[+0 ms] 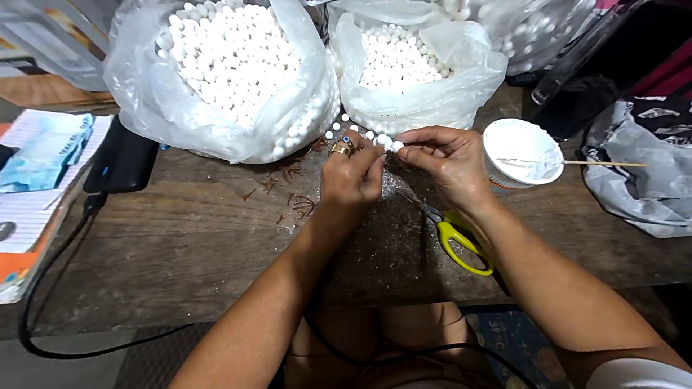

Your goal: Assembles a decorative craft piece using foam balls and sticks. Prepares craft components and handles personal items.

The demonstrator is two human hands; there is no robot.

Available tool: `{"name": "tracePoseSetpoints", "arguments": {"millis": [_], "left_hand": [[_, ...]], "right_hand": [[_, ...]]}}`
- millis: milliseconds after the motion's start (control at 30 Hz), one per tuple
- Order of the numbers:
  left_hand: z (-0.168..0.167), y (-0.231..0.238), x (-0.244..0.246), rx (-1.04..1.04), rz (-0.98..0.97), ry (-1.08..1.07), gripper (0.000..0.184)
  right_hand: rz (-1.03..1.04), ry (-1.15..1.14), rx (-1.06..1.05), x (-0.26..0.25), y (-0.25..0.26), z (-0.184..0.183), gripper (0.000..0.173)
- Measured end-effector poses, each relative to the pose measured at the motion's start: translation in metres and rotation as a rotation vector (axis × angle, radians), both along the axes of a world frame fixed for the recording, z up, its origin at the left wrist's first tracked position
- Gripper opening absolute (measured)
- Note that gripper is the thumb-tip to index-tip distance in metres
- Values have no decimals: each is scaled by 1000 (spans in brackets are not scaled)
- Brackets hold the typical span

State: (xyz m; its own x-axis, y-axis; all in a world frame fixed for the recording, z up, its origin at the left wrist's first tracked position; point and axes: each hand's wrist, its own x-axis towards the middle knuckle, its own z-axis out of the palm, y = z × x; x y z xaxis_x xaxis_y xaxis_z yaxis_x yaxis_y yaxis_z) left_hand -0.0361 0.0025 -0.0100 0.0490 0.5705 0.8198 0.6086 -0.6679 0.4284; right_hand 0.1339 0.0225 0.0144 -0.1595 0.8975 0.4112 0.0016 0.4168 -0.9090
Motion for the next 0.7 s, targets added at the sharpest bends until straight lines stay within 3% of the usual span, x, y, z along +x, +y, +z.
{"name": "tracePoseSetpoints", "arguments": {"millis": [700], "left_hand": [[-1, 2, 1, -105, -137, -208, 9]], "right_hand": [[23, -41, 60, 5, 1, 3, 20]]}}
